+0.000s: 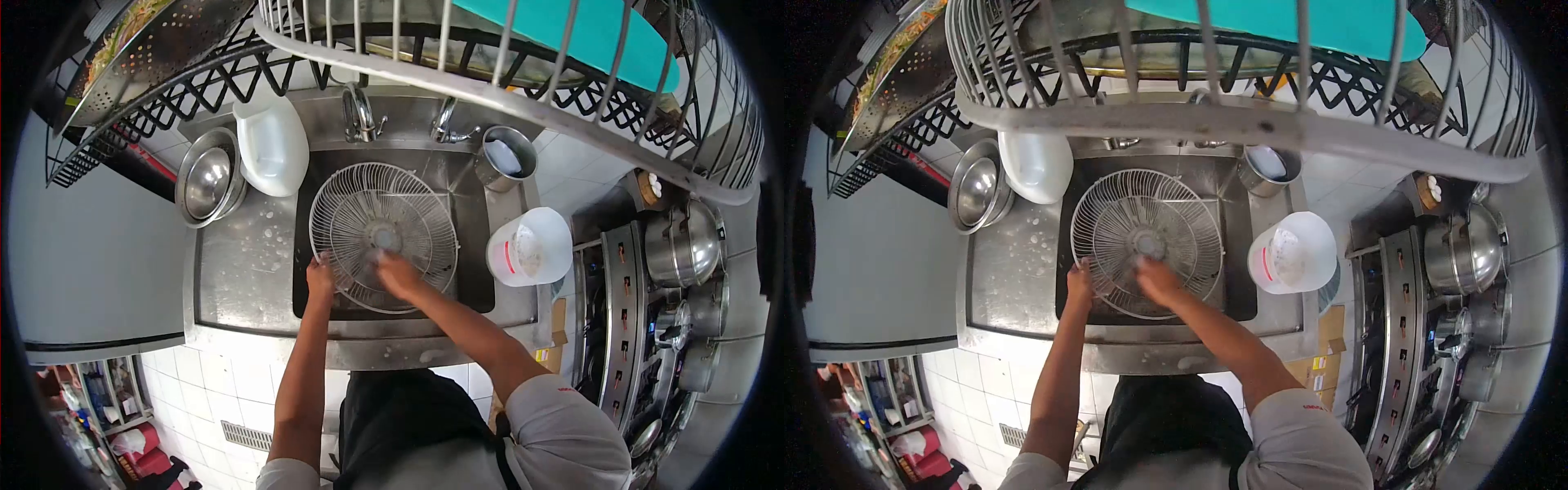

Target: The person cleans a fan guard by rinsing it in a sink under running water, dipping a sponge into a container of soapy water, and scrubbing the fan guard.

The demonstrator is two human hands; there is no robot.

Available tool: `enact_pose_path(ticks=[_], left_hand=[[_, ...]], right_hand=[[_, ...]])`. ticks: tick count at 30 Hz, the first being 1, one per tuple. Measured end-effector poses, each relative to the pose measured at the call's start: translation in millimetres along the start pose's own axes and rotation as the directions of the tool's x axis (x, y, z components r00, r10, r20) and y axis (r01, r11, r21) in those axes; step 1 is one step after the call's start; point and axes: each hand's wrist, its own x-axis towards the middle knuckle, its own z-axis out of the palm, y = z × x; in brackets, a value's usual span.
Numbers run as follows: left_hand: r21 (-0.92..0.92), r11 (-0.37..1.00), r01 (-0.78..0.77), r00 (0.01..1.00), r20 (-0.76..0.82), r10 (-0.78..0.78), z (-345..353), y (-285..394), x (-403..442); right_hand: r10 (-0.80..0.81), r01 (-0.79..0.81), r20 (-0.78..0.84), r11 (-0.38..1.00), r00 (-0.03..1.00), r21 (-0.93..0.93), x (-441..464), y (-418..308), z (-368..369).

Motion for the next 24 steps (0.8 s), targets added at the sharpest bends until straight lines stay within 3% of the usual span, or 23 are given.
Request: enact_pose_path(ticks=[1, 4, 5, 8, 9, 12, 13, 16, 17, 20, 21, 23, 24], left_hand=[[0.018, 0.998, 0.065, 0.998, 0.009, -0.065, -0.4, 17.4, -4.1], [0.004, 0.99, 0.14, 0.99, 0.026, -0.14, -3.9, 39.5, -2.9], [-0.035, 0.989, 0.144, 0.989, 0.034, -0.143, -1.7, 59.8, -11.3], [-0.195, 0.978, 0.077, 0.987, 0.154, -0.047, 2.1, 73.0, -29.8], [-0.252, 0.967, 0.041, 0.979, 0.203, 0.012, 1.7, 71.6, -33.7], [-0.129, 0.95, -0.283, 0.959, -0.061, 0.277, 35.0, 24.5, -58.4], [-0.109, 0.986, -0.129, 0.979, -0.173, 0.109, 36.3, 12.2, -52.9], [-0.442, 0.894, -0.073, 0.995, -0.094, 0.035, 18.7, 5.7, -33.0], [-0.429, 0.902, -0.057, 0.995, -0.101, 0.015, 15.1, 10.3, -34.5], [-0.431, 0.9, -0.061, 0.998, -0.05, 0.044, 8.9, 8.9, -40.9], [-0.506, 0.863, 0.004, 1.0, -0.018, -0.015, 8.6, 27.1, -52.0], [-0.435, 0.9, -0.002, 0.998, -0.063, -0.029, 13.9, 42.1, -61.5], [-0.401, 0.916, -0.001, 0.996, -0.085, -0.036, 14.7, 45.8, -62.5]], right_hand=[[-0.25, 0.23, -0.01, 0.904, 0.968, -0.359, -2.5, -11.6, -34.3], [-0.11, 0.125, 0.099, 0.978, 0.989, -0.165, -17.6, -39.7, -25.6], [-0.222, 0.229, 0.056, 0.956, 0.973, -0.184, -22.1, -24.7, 4.4], [-0.084, 0.049, 0.133, 0.969, 0.988, 0.243, -26.3, -56.8, 7.0], [0.087, -0.182, 0.264, 0.915, 0.961, 0.36, -19.7, -64.9, -2.8], [0.138, -0.241, 0.203, 0.683, 0.97, 0.689, -1.8, -70.1, 15.9], [0.078, -0.162, 0.158, 0.753, 0.984, 0.638, -1.4, -80.5, 10.1], [-0.171, 0.098, 0.211, 0.944, 0.962, 0.315, 6.8, -58.3, 30.5], [-0.272, 0.227, 0.114, 0.926, 0.956, 0.303, 3.8, -50.0, 36.5], [-0.155, 0.162, -0.117, 0.985, 0.981, 0.058, 12.3, -45.3, -2.6], [-0.107, 0.11, -0.129, 0.994, 0.986, 0.019, 14.9, -40.8, -8.2], [-0.017, 0.008, -0.163, 0.999, 0.986, -0.054, 22.5, -39.8, -13.3], [-0.074, 0.072, -0.041, 0.996, 0.996, -0.047, 17.1, -52.8, -10.5]])
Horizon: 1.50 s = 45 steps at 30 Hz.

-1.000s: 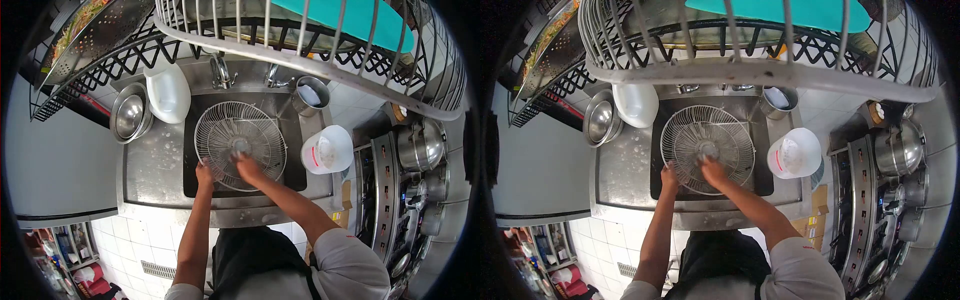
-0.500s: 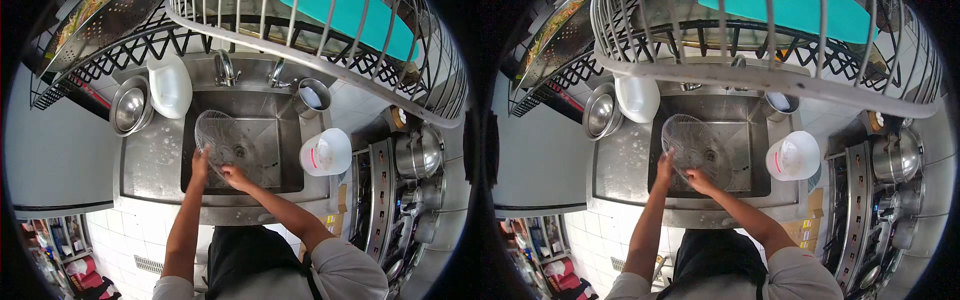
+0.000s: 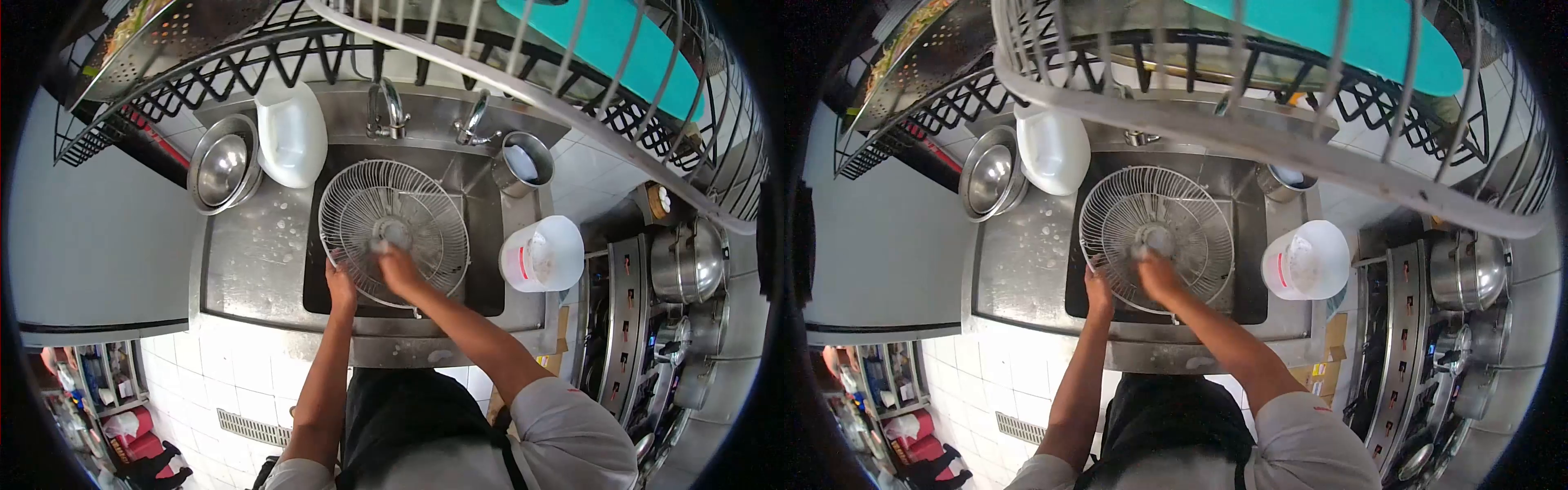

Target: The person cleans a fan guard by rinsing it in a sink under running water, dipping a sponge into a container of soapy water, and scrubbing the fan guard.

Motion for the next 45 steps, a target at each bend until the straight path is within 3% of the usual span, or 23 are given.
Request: enact_pose_path(ticks=[2, 3, 6, 7, 10, 11, 14, 15, 17, 20, 21, 24, 25, 28, 29, 32, 33, 34, 36, 37, 40, 44, 45], left_hand=[[0.058, 0.996, -0.066, 0.998, 0.03, 0.064, -11.3, -21.9, 13.3], [0.052, 0.996, -0.072, 0.997, 0.043, 0.069, -18.2, -26.9, 14.4], [-0.095, 0.995, 0.029, 0.998, 0.061, -0.023, -14.4, -5.5, -4.5], [-0.108, 0.994, 0.024, 0.998, 0.066, -0.017, -12.8, -3.9, -4.4], [-0.058, 0.998, -0.036, 0.999, 0.034, 0.038, -11.3, -16.5, 1.8], [-0.033, 0.999, -0.021, 1.0, 0.015, 0.021, -8.3, -12.3, 0.7], [-0.051, 0.999, -0.002, 1.0, -0.028, 0.001, -11.8, -28.8, 10.8], [-0.016, 1.0, 0.012, 0.999, -0.038, -0.013, -10.5, -16.4, 0.5], [-0.05, 0.997, 0.055, 0.997, -0.047, -0.058, -10.7, -11.6, 0.0], [0.049, 0.997, -0.067, 0.998, -0.018, 0.068, -8.7, 0.5, -5.0], [0.014, 0.998, -0.06, 0.998, 0.003, 0.06, -11.2, -8.1, 3.2], [-0.028, 0.997, -0.07, 0.997, 0.006, 0.071, -11.2, -24.5, 18.7], [-0.069, 0.996, -0.06, 0.998, 0.009, 0.06, -6.6, -12.5, 12.2], [-0.081, 0.995, -0.055, 0.998, 0.0, 0.055, -3.2, 1.3, -6.8], [-0.028, 0.996, -0.084, 0.996, -0.02, 0.084, -3.4, -3.4, -5.0], [0.064, 0.987, -0.144, 0.988, -0.054, 0.147, -4.3, -2.1, 1.3], [0.081, 0.984, -0.158, 0.985, -0.062, 0.163, -4.1, -1.6, 4.3], [-0.01, 0.993, -0.12, 0.992, -0.037, 0.12, -4.5, -6.1, 8.8], [-0.175, 0.984, -0.043, 0.999, 0.015, 0.046, -12.2, -15.2, 17.9], [-0.157, 0.987, -0.008, 1.0, 0.01, 0.009, -6.5, 1.4, 5.5], [-0.152, 0.988, -0.004, 1.0, 0.0, 0.004, 3.6, 20.9, -9.2], [0.048, 0.997, -0.053, 0.996, -0.065, 0.056, -6.9, -21.1, 28.0], [0.095, 0.995, -0.035, 0.998, -0.056, 0.04, -8.5, -17.4, 30.1]], right_hand=[[-0.119, 0.115, 0.239, 0.993, 0.964, 0.034, -21.8, -39.3, -0.8], [-0.243, 0.188, 0.167, 0.938, 0.955, 0.291, -21.7, -46.5, -7.0], [-0.307, 0.314, 0.1, 0.948, 0.946, -0.056, -6.1, 5.8, -7.9], [-0.12, 0.127, 0.066, 0.984, 0.991, -0.127, -0.6, 5.9, -25.6], [-0.017, 0.017, -0.013, 1.0, 1.0, -0.006, -4.7, -7.0, -13.5], [-0.072, 0.063, 0.051, 0.984, 0.996, 0.165, -9.8, -18.4, 0.9], [-0.142, 0.035, 0.221, 0.903, 0.965, 0.427, -17.7, -26.5, 21.0], [-0.148, 0.108, 0.229, 0.978, 0.962, 0.181, -17.8, -32.0, 1.6], [-0.239, 0.276, 0.173, 0.929, 0.956, -0.244, -2.4, -4.5, -27.5], [-0.03, 0.06, 0.084, 0.921, 0.996, -0.385, 11.3, 9.2, -42.0], [-0.082, 0.112, 0.09, 0.898, 0.993, -0.425, 0.6, 2.7, -30.5], [-0.256, 0.235, 0.134, 0.96, 0.957, 0.153, -27.6, -54.2, -20.2], [-0.195, 0.143, 0.18, 0.954, 0.964, 0.265, -28.6, -50.2, -12.3], [0.199, -0.203, 0.247, 0.979, 0.949, -0.009, -8.4, -10.8, -35.5], [-0.028, 0.038, 0.053, 0.982, 0.998, -0.186, -2.3, 4.4, -36.3], [-0.016, 0.01, 0.235, 1.0, 0.972, 0.028, -26.8, -32.0, -10.3], [-0.115, 0.038, 0.246, 0.954, 0.962, 0.299, -35.5, -49.6, -4.9], [-0.129, 0.037, 0.244, 0.937, 0.961, 0.348, -36.7, -47.1, -2.1], [-0.086, 0.065, 0.292, 0.995, 0.953, 0.081, -25.5, -27.7, -17.0], [-0.108, 0.138, 0.228, 0.983, 0.968, -0.12, -17.0, -24.4, -34.6], [-0.033, 0.042, 0.035, 0.945, 0.999, -0.324, -6.0, -6.3, -42.0], [-0.162, 0.15, 0.041, 0.966, 0.986, 0.209, -36.5, -54.5, 5.1], [-0.184, 0.17, 0.038, 0.958, 0.982, 0.231, -35.8, -48.5, 4.3]])
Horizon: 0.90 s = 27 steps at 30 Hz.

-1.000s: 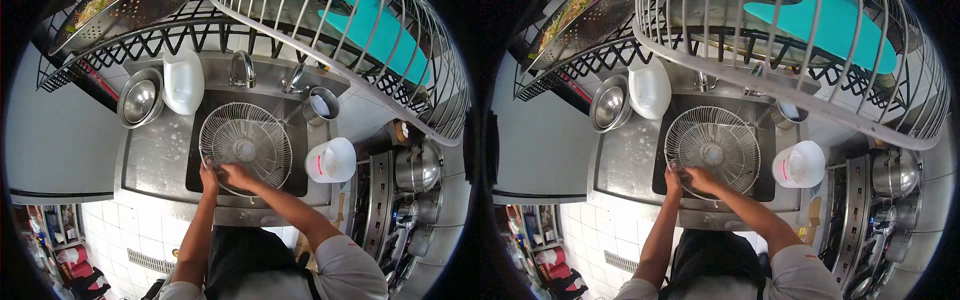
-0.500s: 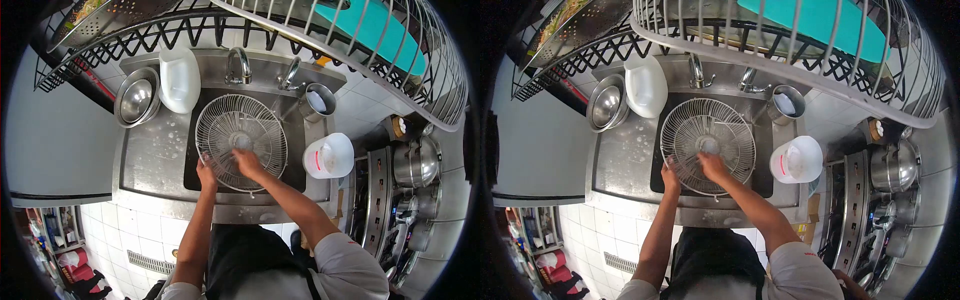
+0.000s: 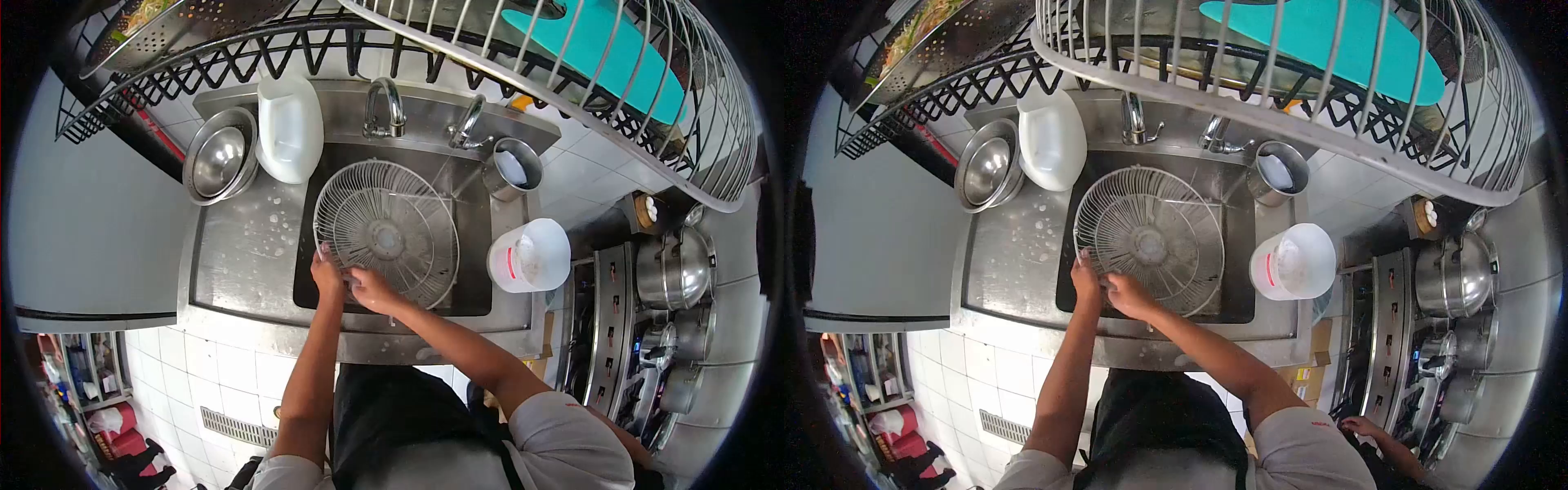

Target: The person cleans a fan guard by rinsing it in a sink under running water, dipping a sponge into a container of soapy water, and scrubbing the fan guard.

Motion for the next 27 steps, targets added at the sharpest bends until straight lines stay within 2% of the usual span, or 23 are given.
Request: enact_pose_path(ticks=[2, 4, 5, 8, 10, 11, 12, 13, 15, 17, 18, 21, 22, 24, 25, 26, 27], left_hand=[[0.04, 0.999, 0.019, 1.0, 0.018, -0.02, -4.1, 4.1, 0.4], [0.018, 0.999, 0.036, 0.998, 0.046, -0.037, -2.8, 12.8, -9.2], [-0.001, 0.999, 0.045, 0.997, 0.062, -0.044, -1.4, 17.4, -14.6], [-0.03, 0.998, 0.048, 0.998, 0.052, -0.046, -3.0, 21.4, -19.9], [-0.008, 1.0, 0.024, 1.0, 0.0, -0.024, 1.5, 13.3, -11.7], [-0.027, 0.998, 0.049, 0.999, 0.019, -0.048, 3.4, 16.2, -8.4], [-0.038, 0.996, 0.079, 0.996, 0.035, -0.078, 1.1, 18.3, -8.4], [-0.043, 0.993, 0.11, 0.993, 0.051, -0.108, -5.0, 17.6, -9.9], [-0.075, 0.99, 0.12, 0.989, 0.098, -0.113, -5.7, 15.7, -5.0], [-0.067, 0.984, 0.162, 0.983, 0.095, -0.156, 0.2, 36.6, -22.2], [-0.058, 0.989, 0.138, 0.986, 0.106, -0.132, 1.5, 22.1, -12.5], [0.145, 0.989, 0.034, 0.999, -0.035, -0.03, 10.1, 5.5, -2.0], [-0.085, 0.994, 0.064, 0.998, 0.005, -0.063, 7.4, 1.7, 3.5], [-0.033, 0.996, 0.079, 0.995, 0.071, -0.076, 0.9, -3.1, 12.9], [-0.009, 0.996, 0.084, 0.991, 0.102, -0.083, -3.0, -4.3, 20.6], [0.119, 0.991, 0.055, 0.992, 0.102, -0.067, -7.8, -16.7, 39.3], [-0.134, 0.984, 0.115, 0.979, 0.185, -0.089, -4.5, 9.4, 23.1]], right_hand=[[-0.044, 0.044, -0.002, 0.997, 0.999, 0.056, 2.8, 14.2, -5.5], [0.083, -0.064, 0.048, 0.949, 0.995, -0.309, 14.0, 30.7, -34.5], [0.156, -0.111, 0.054, 0.868, 0.986, -0.483, 15.6, 36.9, -44.4], [0.254, -0.238, 0.008, 0.918, 0.967, -0.318, 19.5, 29.9, -33.6], [0.128, -0.128, 0.025, 0.992, 0.991, 0.003, 13.5, 10.0, -2.9], [0.061, -0.064, 0.02, 0.984, 0.998, 0.169, 11.3, 1.7, 6.8], [-0.018, 0.019, -0.008, 0.974, 1.0, 0.225, 12.2, 0.0, 0.7], [0.081, -0.082, 0.017, 0.994, 0.997, 0.069, 11.9, 7.4, -10.4], [0.255, -0.243, 0.013, 0.934, 0.967, -0.262, 18.7, 28.9, -40.6], [0.152, -0.161, -0.054, 0.922, 0.987, -0.353, 13.6, 36.6, -38.3], [0.091, -0.115, -0.079, 0.909, 0.993, -0.402, 15.0, 37.2, -36.3], [0.185, -0.18, -0.071, 0.981, 0.98, 0.074, 13.8, -9.9, 9.3], [0.224, -0.223, 0.003, 0.967, 0.975, 0.125, 13.6, -18.7, 1.1], [0.303, -0.33, 0.149, 0.916, 0.941, 0.227, 6.6, -28.1, -15.9], [0.191, -0.2, 0.117, 0.977, 0.974, 0.067, 1.8, -19.6, -21.6], [0.072, -0.062, 0.1, 0.993, 0.992, -0.102, -3.1, -4.7, -29.6], [-0.045, 0.072, 0.102, 0.959, 0.994, -0.273, -8.7, 12.6, -39.4]])
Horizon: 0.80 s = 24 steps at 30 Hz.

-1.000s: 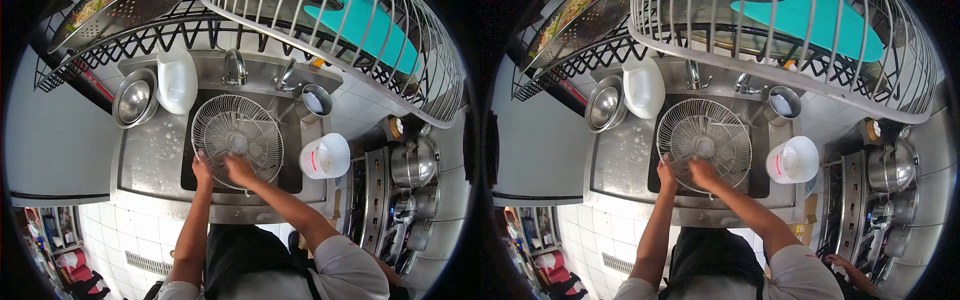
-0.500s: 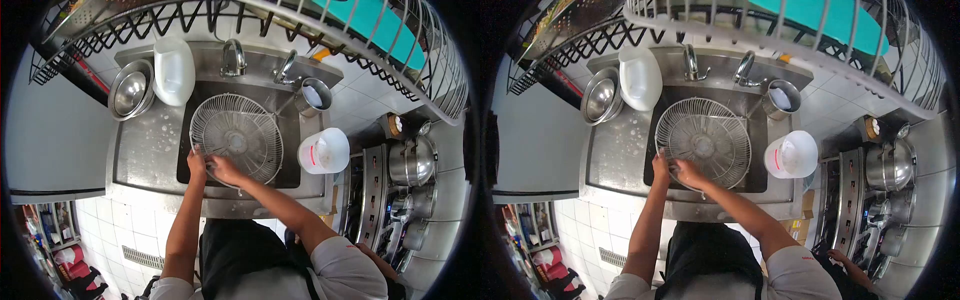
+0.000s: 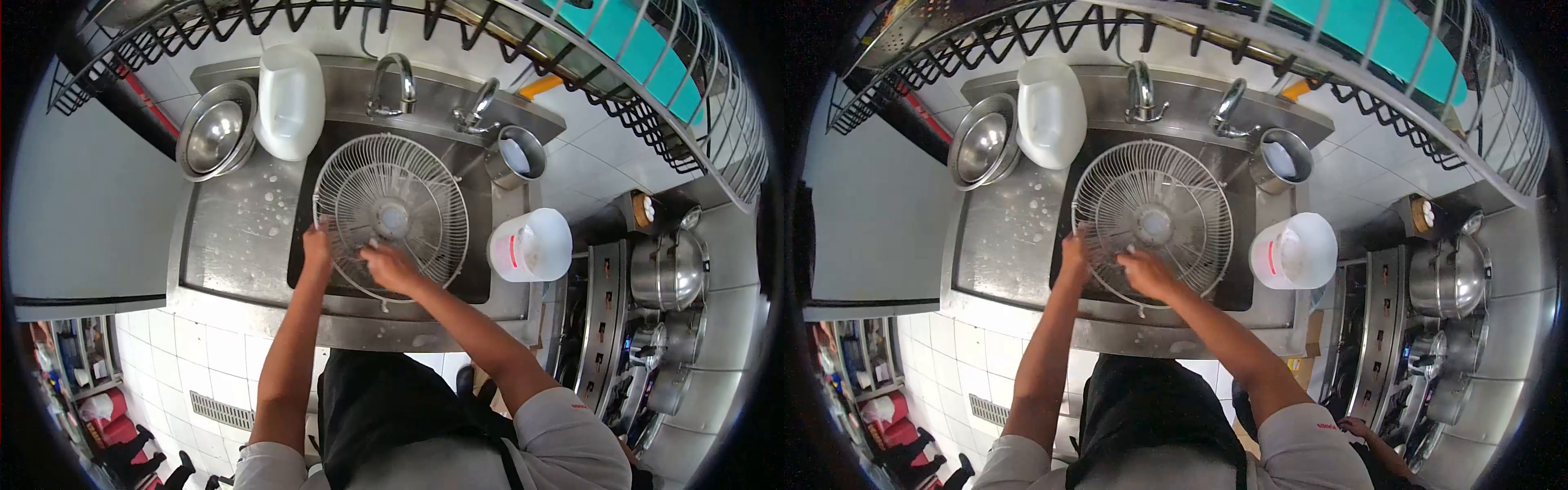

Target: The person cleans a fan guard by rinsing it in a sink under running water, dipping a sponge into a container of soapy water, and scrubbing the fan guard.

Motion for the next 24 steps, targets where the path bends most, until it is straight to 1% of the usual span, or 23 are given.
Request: enact_pose_path(ticks=[1, 2, 4, 5, 6, 8, 9, 12, 13, 14, 15, 16, 17, 18, 19, 20, 22, 23, 24], left_hand=[[0.095, 0.994, 0.046, 0.999, -0.018, -0.044, -4.1, 2.0, 10.5], [0.191, 0.977, 0.093, 0.995, -0.046, -0.086, -11.2, 5.3, 21.3], [0.189, 0.981, 0.035, 0.998, -0.05, -0.026, -9.0, 8.7, 32.2], [0.187, 0.982, 0.011, 0.999, -0.054, -0.001, -8.5, 7.7, 35.7], [0.145, 0.985, 0.09, 0.996, -0.011, -0.089, -5.8, 13.8, 33.2], [0.074, 0.966, 0.246, 0.964, 0.087, -0.252, 5.7, 49.6, 10.1], [0.092, 0.945, 0.315, 0.94, 0.104, -0.324, 13.6, 69.2, -7.6], [0.027, 0.997, 0.074, 0.987, 0.142, -0.077, 10.0, 13.3, -6.2], [0.022, 0.998, -0.057, 0.993, 0.102, 0.054, 26.2, 22.9, -41.1], [0.101, 0.986, -0.133, 0.991, 0.045, 0.129, 20.2, 11.1, -36.4], [0.186, 0.963, -0.197, 0.98, -0.005, 0.201, 8.9, -9.5, -25.4], [0.273, 0.929, -0.251, 0.962, -0.035, 0.271, 5.7, -13.4, -26.1], [0.223, 0.947, -0.231, 0.967, -0.058, 0.25, 3.4, -16.6, -27.9], [0.117, 0.964, -0.24, 0.971, 0.026, 0.239, -5.9, -27.9, -15.3], [0.035, 0.986, -0.164, 0.986, 0.009, 0.164, 2.3, -13.4, -24.8], [-0.044, 0.995, -0.086, 0.996, -0.004, 0.086, 9.4, 4.3, -35.2], [-0.057, 0.998, 0.021, 0.999, 0.028, -0.02, 9.2, 4.7, -31.3], [-0.062, 0.996, 0.065, 0.998, 0.029, -0.064, 6.4, 7.2, -28.2], [-0.043, 0.995, 0.089, 0.995, 0.04, -0.087, 6.0, 5.7, -22.9]], right_hand=[[-0.015, 0.013, -0.025, 0.997, 1.0, -0.07, -1.8, 17.7, -8.1], [0.053, -0.054, -0.018, 0.998, 0.998, -0.018, -10.2, 27.5, -9.4], [0.18, -0.181, 0.012, 0.979, 0.984, 0.093, -15.7, 20.9, -15.4], [0.192, -0.206, 0.074, 0.925, 0.979, 0.319, -22.4, 8.8, -6.6], [0.114, -0.119, 0.034, 0.959, 0.993, 0.258, -25.9, -16.1, -8.5], [-0.053, 0.058, -0.039, 0.99, 0.998, 0.125, -28.1, -62.1, -18.4], [-0.053, 0.055, -0.056, 0.998, 0.997, 0.026, -31.6, -52.3, -5.3], [0.163, -0.167, 0.06, 0.984, 0.985, 0.067, -22.9, -43.7, 8.6], [0.209, -0.239, 0.152, 0.947, 0.966, 0.214, -15.2, -42.2, 3.0], [0.232, -0.312, 0.253, 0.885, 0.939, 0.346, -3.9, -37.4, -4.1], [0.242, -0.395, 0.356, 0.794, 0.903, 0.462, 2.1, -34.8, -8.6], [0.211, -0.33, 0.292, 0.825, 0.933, 0.459, 2.6, -29.6, -6.6], [0.19, -0.271, 0.22, 0.855, 0.957, 0.441, 1.3, -22.6, -6.9], [0.165, -0.21, 0.142, 0.889, 0.976, 0.406, -0.9, -14.4, -13.4], [0.18, -0.171, -0.002, 0.937, 0.984, 0.305, -2.9, -23.9, -33.9], [0.289, -0.263, -0.055, 0.923, 0.956, 0.281, -4.7, -41.5, -67.1], [0.47, -0.424, -0.148, 0.867, 0.87, 0.263, -18.4, -82.5, -141.0], [0.386, -0.359, -0.424, 0.922, 0.819, 0.147, -34.7, -91.4, -168.2], [0.299, -0.272, -0.591, 0.952, 0.749, 0.138, -55.8, -76.7, -186.2]])
